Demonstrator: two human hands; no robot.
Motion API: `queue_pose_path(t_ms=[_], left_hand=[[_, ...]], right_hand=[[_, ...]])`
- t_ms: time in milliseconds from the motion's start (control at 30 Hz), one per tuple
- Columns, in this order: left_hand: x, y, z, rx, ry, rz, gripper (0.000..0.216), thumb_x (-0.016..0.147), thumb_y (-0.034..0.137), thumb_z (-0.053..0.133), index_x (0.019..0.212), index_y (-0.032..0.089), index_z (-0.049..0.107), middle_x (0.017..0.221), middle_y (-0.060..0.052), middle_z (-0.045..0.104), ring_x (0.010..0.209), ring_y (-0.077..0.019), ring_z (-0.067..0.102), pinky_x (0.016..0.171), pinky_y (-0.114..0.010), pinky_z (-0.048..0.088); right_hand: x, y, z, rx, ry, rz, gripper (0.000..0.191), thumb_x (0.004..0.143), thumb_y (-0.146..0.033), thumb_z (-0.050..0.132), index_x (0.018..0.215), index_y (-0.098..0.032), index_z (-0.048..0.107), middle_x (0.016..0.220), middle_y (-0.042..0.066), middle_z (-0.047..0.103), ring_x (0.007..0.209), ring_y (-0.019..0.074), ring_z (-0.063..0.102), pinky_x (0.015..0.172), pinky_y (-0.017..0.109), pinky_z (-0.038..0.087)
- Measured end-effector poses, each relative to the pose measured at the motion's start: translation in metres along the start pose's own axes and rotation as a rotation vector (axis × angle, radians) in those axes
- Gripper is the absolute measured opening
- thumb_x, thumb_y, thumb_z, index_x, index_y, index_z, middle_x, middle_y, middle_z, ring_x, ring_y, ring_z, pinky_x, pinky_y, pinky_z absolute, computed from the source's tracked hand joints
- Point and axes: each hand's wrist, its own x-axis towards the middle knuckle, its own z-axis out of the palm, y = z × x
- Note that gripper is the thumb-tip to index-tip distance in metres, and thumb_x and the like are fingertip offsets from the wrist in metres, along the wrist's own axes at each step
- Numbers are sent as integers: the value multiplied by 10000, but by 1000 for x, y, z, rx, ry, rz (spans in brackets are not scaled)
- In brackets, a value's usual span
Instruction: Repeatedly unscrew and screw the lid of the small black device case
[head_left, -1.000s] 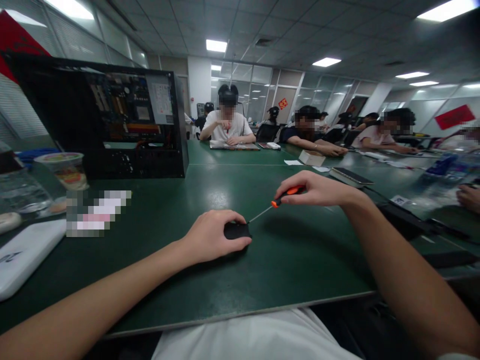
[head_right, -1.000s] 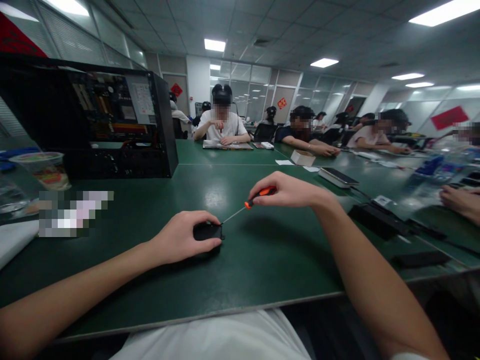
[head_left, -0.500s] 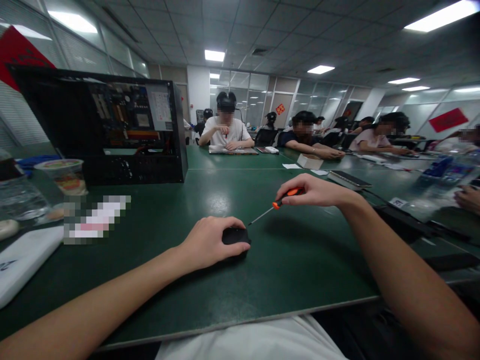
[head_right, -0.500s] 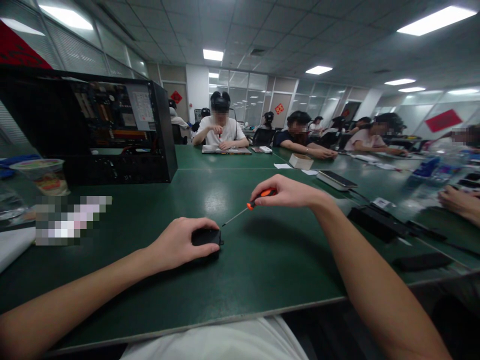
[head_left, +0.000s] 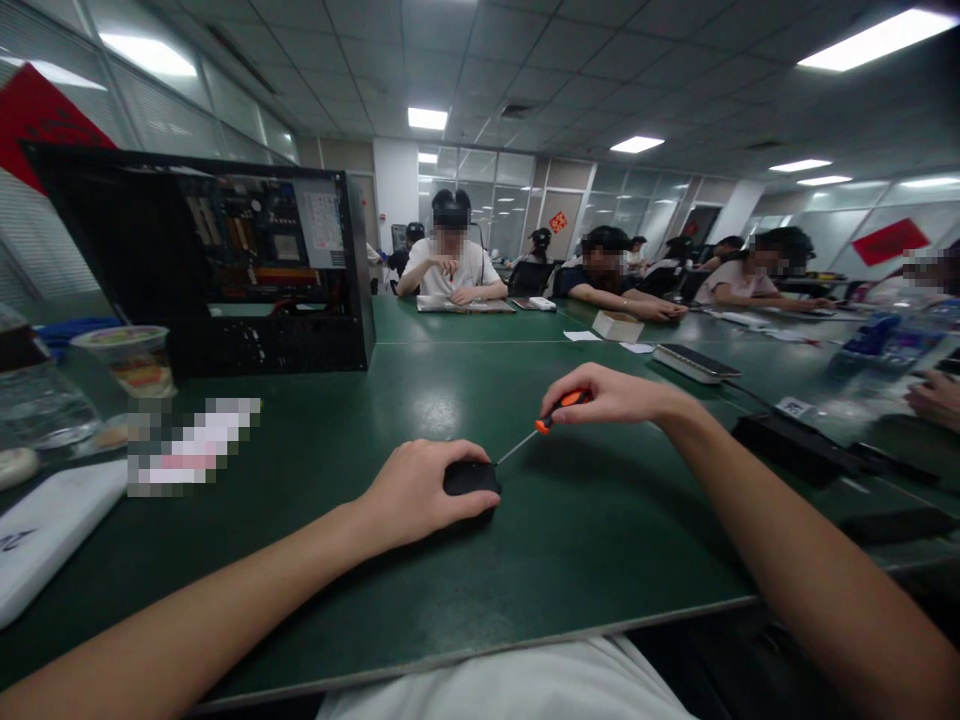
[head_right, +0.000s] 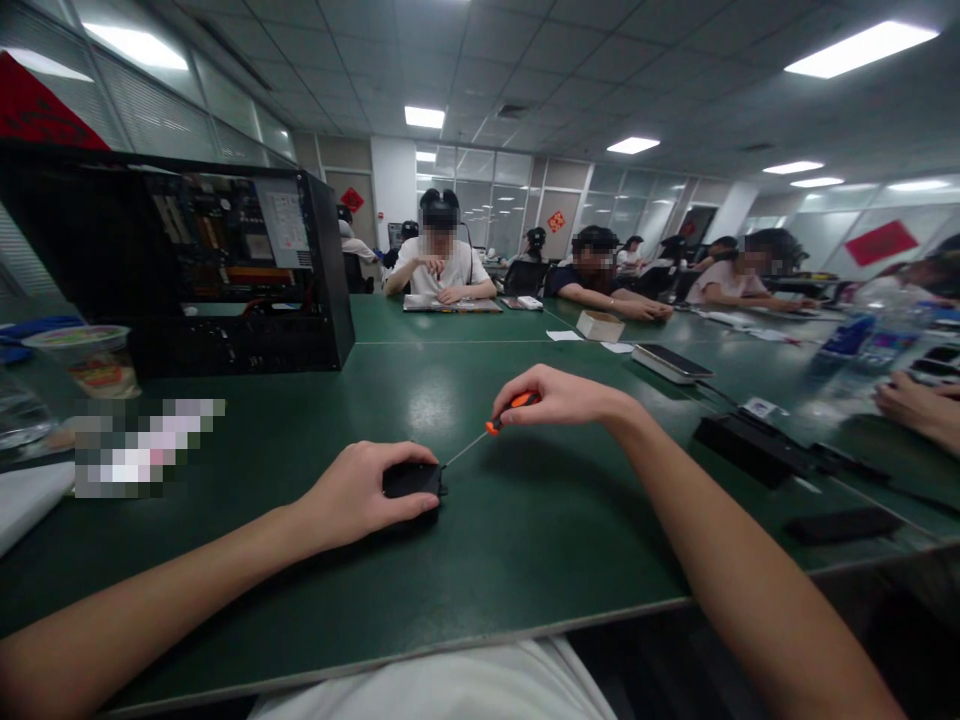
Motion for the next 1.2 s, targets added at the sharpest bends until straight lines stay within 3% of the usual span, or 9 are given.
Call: queue_pose_path(t_ms=[133,533,733,933,1200], left_hand=[[0,1,0,-22,-3,3,404,859,500,731,1187,264,729,1095,-16,787,968,-264,735,811,-342,500],[0,1,-1,-36,5,-19,397,842,489,743,1173,269,733,1080,-2,787,966,-260,731,802,-332,495],[-1,2,-1,-21,-7,-19,386,848,469,736,1178,269,721,1087,0,784,962,-258,732,795,-325,489],[-1,6,-3,7,-33,-28,387,866,470,714,1191,260,711,1095,-17,782,963,-269,730,783,-327,487],[0,5,-3,32,-44,-26,389,886,477,686,1210,262,705,1088,-22,777,952,-266,726,786,-329,490]], right_hand=[[5,0,6,30,-54,-7,470,873,-533,671,1071,-122,786,1005,78,770,878,193,664,773,271,479],[3,13,0,85,41,-35,454,857,-532,691,1022,-121,794,910,82,745,754,152,583,671,251,432],[5,15,1,115,2,-35,424,850,-508,709,1022,-130,793,965,85,761,835,173,631,741,264,462],[9,14,8,119,-48,-15,436,852,-510,709,1033,-122,795,935,77,758,787,156,612,695,244,443],[6,14,5,126,17,-25,453,848,-527,709,1036,-124,794,938,85,752,764,149,596,683,244,446]])
